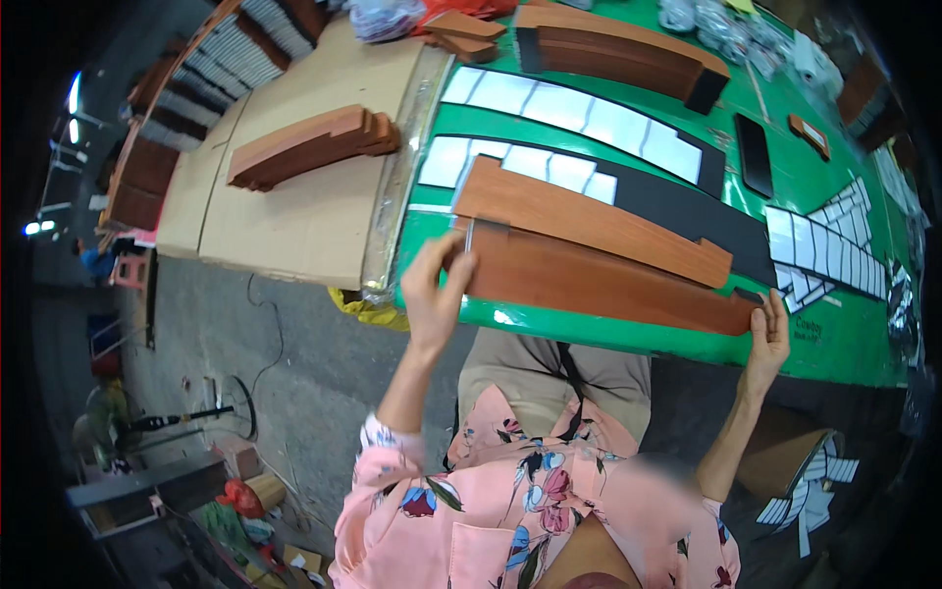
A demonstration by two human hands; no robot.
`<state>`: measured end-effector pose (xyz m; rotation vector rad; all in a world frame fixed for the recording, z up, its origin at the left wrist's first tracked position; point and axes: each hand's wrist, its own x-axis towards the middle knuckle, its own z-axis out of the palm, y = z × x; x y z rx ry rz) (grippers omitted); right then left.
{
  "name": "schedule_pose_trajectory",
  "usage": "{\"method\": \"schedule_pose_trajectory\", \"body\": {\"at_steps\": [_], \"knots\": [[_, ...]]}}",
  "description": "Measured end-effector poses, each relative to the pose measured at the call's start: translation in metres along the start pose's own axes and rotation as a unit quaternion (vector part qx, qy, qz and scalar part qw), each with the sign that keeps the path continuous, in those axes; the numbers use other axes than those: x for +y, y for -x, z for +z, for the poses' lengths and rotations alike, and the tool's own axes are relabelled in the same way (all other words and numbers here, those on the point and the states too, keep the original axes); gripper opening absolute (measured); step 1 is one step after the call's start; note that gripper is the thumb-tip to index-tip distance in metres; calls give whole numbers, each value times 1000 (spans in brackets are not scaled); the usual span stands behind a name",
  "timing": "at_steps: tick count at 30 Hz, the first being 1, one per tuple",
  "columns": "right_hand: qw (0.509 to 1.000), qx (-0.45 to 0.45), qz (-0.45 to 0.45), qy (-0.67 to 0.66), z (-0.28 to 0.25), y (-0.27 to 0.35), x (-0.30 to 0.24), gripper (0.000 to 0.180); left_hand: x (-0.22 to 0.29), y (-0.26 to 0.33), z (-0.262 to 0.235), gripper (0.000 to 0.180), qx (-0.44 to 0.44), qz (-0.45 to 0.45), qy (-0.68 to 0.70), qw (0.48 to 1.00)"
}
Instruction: Applying black adhesive foam strips to wooden furniture components.
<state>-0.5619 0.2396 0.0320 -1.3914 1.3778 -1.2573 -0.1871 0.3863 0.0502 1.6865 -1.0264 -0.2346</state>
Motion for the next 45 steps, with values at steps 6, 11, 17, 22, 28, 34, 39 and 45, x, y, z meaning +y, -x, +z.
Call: {"method": "schedule_pose_trajectory", "body": {"at_steps": [6,11,17,22,28,34,39,45], "knots": [[979,-33,-51,195,48,-23,-15,25,-18,-79,-4,23,-18,61,-177,982],[936,-14,-143,323,50,-27,-7,26,-59,-113,-37,17,-17,200,-262,944],[964,18,-108,241,42,-26,-3,26,-139,-217,-153,45,14,223,-573,788],[960,30,-118,254,49,-11,-12,23,-177,-245,-196,60,-100,153,-648,740],[959,27,-108,261,29,-10,-11,24,-152,-240,-207,65,-155,197,-669,700],[962,33,-150,228,30,-43,-31,18,-23,-126,-132,57,-174,200,-537,801],[911,-158,-312,218,85,-88,-58,19,41,-16,-53,38,-355,315,-491,730],[787,-380,-318,367,181,-105,-62,17,71,32,63,36,-398,390,-399,728]]}}
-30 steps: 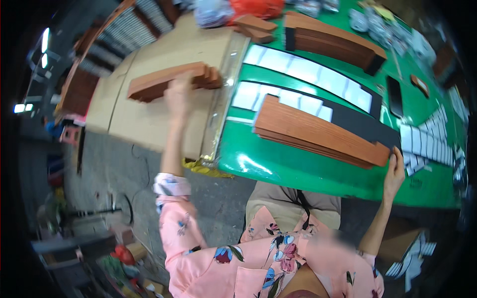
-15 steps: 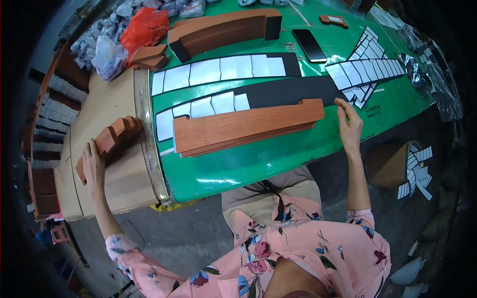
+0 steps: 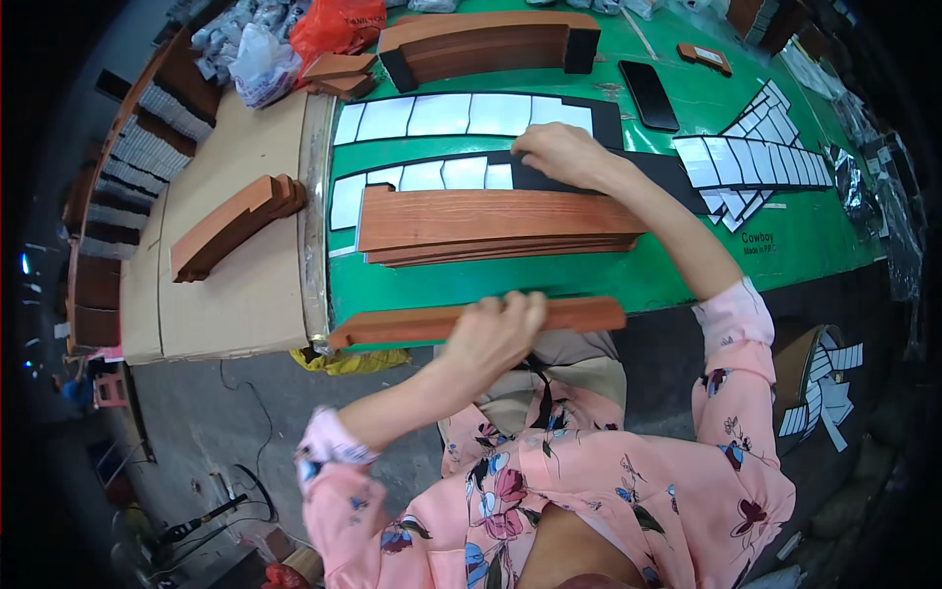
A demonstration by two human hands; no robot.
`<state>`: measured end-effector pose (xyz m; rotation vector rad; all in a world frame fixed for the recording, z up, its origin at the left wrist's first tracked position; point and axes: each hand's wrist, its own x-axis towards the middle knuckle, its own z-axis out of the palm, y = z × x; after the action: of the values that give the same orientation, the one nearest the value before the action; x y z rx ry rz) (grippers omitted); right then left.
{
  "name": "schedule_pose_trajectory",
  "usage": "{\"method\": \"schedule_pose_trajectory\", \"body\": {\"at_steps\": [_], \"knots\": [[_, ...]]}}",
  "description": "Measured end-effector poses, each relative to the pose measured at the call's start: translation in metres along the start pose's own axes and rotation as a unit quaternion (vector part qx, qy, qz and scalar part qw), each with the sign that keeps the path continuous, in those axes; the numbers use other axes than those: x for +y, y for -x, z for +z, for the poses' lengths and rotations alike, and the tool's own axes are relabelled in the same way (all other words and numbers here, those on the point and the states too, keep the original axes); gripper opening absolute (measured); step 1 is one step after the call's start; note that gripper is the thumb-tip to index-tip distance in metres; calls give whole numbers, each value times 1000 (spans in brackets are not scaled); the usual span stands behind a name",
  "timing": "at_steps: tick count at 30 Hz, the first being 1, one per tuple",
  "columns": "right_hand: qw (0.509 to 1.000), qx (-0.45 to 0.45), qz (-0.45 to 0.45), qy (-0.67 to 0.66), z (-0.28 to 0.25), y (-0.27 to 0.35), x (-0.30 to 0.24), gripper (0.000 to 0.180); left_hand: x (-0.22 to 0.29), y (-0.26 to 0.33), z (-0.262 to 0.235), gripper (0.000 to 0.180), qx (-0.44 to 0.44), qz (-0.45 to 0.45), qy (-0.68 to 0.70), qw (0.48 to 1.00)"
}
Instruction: Applying black adhesive foam strips to wooden furniture components.
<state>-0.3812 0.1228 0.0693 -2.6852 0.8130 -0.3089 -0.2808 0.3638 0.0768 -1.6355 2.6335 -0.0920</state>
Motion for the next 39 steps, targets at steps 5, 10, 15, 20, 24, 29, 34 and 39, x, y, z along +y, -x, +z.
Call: {"method": "schedule_pose_trajectory", "body": {"at_steps": [5,10,15,20,24,29,34,39], "knots": [[981,-138,-25,136,36,-45,12,14,37,-67,45,45,-23,0,44,999],[984,-134,-28,115,54,-55,14,18,44,-100,59,50,28,-4,72,997],[986,-105,-47,123,61,-60,23,12,29,-96,64,51,121,26,127,984],[972,-121,-93,180,55,-63,8,9,-3,-53,45,46,237,45,136,961],[969,-147,-114,160,64,-65,13,11,-19,5,26,32,335,37,230,913],[994,-101,-27,24,57,-68,38,18,-33,77,59,40,451,-131,206,859],[916,-61,145,-369,2,-44,21,21,-41,94,73,54,346,-367,446,739],[877,-61,103,-465,-18,33,-46,17,-50,85,92,36,338,-355,497,716]]}}
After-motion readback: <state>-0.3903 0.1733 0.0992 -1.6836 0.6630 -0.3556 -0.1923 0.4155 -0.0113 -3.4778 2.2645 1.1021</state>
